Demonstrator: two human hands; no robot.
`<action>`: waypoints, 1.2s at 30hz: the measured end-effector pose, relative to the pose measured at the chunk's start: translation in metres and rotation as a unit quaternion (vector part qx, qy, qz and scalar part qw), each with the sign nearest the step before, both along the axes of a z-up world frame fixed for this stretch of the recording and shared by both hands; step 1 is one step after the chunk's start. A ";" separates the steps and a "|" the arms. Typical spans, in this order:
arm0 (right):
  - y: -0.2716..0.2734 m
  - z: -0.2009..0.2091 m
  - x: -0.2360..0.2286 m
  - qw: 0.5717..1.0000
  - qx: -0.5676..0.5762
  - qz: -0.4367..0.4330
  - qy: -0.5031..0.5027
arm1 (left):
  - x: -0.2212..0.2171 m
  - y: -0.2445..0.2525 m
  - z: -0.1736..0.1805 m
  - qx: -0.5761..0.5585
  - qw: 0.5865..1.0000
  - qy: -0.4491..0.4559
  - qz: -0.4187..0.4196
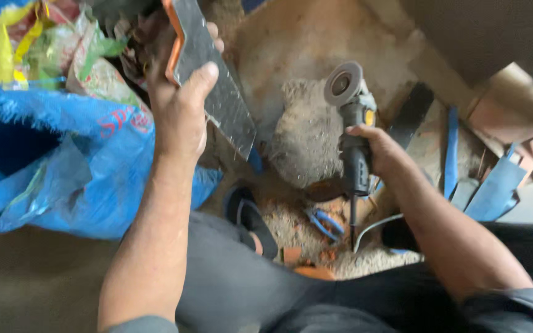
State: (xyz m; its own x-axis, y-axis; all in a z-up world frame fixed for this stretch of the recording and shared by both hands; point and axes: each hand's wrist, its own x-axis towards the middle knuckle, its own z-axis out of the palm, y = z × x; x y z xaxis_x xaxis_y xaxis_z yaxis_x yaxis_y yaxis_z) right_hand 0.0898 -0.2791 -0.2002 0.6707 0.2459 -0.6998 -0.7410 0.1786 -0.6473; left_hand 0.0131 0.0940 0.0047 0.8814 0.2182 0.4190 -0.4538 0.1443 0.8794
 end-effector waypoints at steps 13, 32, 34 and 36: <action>0.009 -0.036 0.012 0.980 -0.141 0.034 -0.134 | -0.015 0.015 0.009 0.114 0.992 0.003 0.052; 0.011 -0.051 -0.026 0.753 -0.573 0.144 -0.288 | -0.025 0.011 0.023 0.134 0.990 0.005 0.033; 0.009 -0.050 -0.027 0.753 -0.575 0.152 -0.282 | -0.025 0.009 0.024 0.092 0.995 0.020 0.021; 0.008 -0.050 -0.026 0.754 -0.572 0.152 -0.284 | -0.026 0.007 0.024 0.057 0.998 0.033 0.007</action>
